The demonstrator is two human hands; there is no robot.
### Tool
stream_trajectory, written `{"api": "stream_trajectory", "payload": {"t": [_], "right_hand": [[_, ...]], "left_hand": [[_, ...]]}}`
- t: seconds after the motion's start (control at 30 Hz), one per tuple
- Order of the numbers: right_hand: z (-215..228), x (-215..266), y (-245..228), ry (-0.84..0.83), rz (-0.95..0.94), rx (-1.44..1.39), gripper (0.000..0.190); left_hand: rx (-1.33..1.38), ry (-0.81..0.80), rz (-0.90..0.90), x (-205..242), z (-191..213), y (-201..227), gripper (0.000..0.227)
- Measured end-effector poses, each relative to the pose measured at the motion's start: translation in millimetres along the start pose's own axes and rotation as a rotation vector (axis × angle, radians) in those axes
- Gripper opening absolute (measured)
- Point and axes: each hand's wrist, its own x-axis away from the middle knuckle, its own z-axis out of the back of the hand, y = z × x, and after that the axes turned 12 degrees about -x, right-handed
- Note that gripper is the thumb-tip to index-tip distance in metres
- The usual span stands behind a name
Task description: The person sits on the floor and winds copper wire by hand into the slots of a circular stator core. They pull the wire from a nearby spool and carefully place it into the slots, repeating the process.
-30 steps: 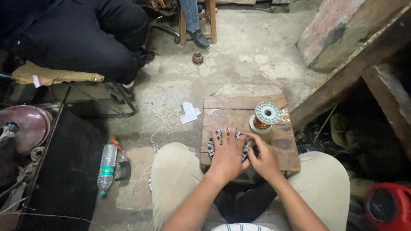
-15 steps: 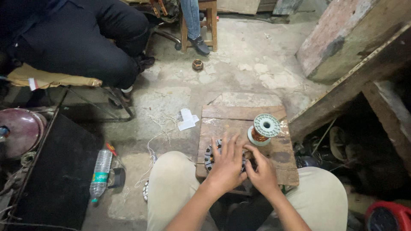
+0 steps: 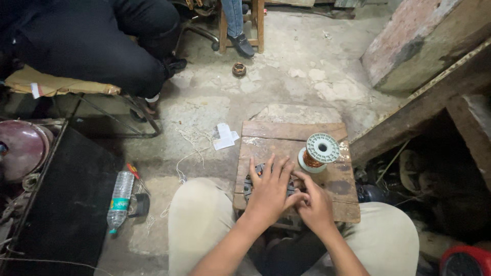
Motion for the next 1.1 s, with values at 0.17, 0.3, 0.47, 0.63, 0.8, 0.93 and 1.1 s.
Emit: {"api": "stream_trajectory", "payload": {"t": [0.17, 0.3, 0.47, 0.63, 0.8, 0.93, 1.1], "right_hand": [[0, 1, 6, -0.002, 0.033, 0.001, 0.061], [-1, 0, -5, 0.001, -0.126, 0.015, 0.046], [-2, -1, -12, -0.012, -0.151, -0.040, 0.047], [-3, -2, -13, 0.000, -0.174, -0.020, 0.047], [-2, -4, -11, -0.018, -0.202, -0.035, 0.048], [-4, -3, -13, -0.004, -0.251, -0.006, 0.049], [-4, -4, -11, -0.014, -0.158, -0.040, 0.048]], "left_hand": [[0.200, 0.142, -0.020, 8, 2, -6, 0.066], [0.206, 0.233, 0.020, 11, 9, -13, 0.044], [0.190, 0.329, 0.116, 12, 12, -23, 0.031], [0.471, 0.239, 0.232, 11, 16, -32, 0.023], [0.485, 0.219, 0.228, 14, 17, -35, 0.019], [0.458, 0.243, 0.185, 15, 15, -37, 0.018], [0.446, 0.226, 0.177, 15, 11, -40, 0.017]]}}
